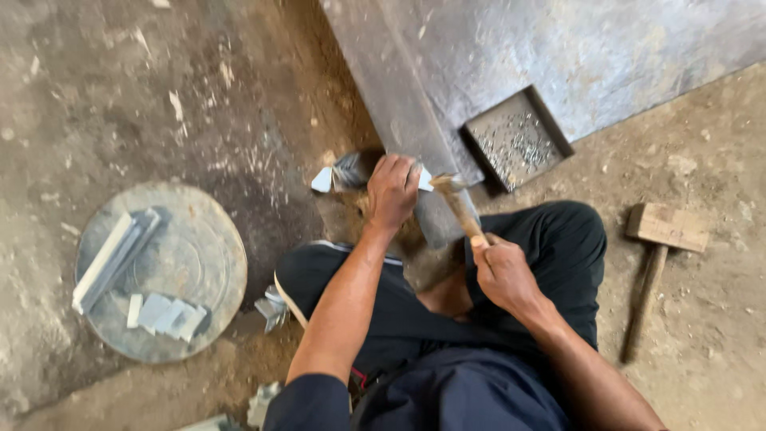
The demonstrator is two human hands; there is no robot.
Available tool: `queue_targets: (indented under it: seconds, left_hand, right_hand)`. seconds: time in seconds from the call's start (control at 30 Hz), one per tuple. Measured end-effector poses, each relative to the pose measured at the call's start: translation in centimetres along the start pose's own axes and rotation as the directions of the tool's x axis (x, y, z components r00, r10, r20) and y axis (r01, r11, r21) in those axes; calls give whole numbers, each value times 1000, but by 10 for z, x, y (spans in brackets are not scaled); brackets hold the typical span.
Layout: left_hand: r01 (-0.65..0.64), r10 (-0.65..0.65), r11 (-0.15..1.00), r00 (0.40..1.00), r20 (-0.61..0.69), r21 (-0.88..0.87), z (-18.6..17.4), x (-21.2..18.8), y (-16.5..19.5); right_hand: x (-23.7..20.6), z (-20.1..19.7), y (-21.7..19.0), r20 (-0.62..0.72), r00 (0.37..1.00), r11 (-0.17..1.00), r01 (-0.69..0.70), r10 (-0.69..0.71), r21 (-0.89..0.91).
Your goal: The person sits on the floor and repeatedly hammers small metal pieces placed on a metal plate. They pick up pieces from a nearby pile, position them, strike them with a hammer, and place the finished pieces into a tray.
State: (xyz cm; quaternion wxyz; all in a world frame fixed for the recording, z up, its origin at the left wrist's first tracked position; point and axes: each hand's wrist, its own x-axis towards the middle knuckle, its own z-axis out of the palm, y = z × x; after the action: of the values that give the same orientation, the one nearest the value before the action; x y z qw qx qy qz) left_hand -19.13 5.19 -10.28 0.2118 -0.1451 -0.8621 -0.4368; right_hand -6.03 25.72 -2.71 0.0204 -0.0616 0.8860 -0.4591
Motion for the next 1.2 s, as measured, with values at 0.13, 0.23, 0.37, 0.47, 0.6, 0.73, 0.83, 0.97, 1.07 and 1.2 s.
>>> queue_targets:
  seconds: [0.13,0.23,0.37,0.47,0.6,0.73,0.83,0.97,1.07,1.2]
  left_hand:
    - [-1,1,1000,1000,-11,2,1,3,0]
    - [9,-8,999,1000,23,-42,0,4,0]
    - [-32,32,999,999,2,12,-3,8,1]
    - [-6,6,1000,1000,31,-5,-7,5,2]
    - [-19,19,1000,999,29,-10,-8,4,1]
    - [-12,12,1000,999,33,-1,-4,3,-1]
    - [33,-32,999,997,65,-11,-5,3,-1]
    - [-27,26,999,999,20,32,-10,6,3]
    - [21,-21,1000,999,31,-8,-11,6,8]
    - [152,-155,974,988,-2,-170,-6,9,9]
  right_hand:
    - [5,8,7,-62,998,999,25,-27,-31]
    - [2,10,11,-37,996,995,77,-79,-66]
    - [0,6,10,-3,999,978,32,-34,-205]
    - [-2,-2,3,394,767,519,-636,506,572]
    - [-4,-12,-13,250,932,711,-361,261,603]
    - [-20,-11,-23,-118,991,870,118,-69,478]
    - [-20,2,-10,-106,951,932,308,-292,191]
    - [-4,18,32,86,976,979,-202,201,-2]
    - [-21,11,55,395,711,603,-703,582,377]
    - [-31,9,71,508,642,527,-765,574,371]
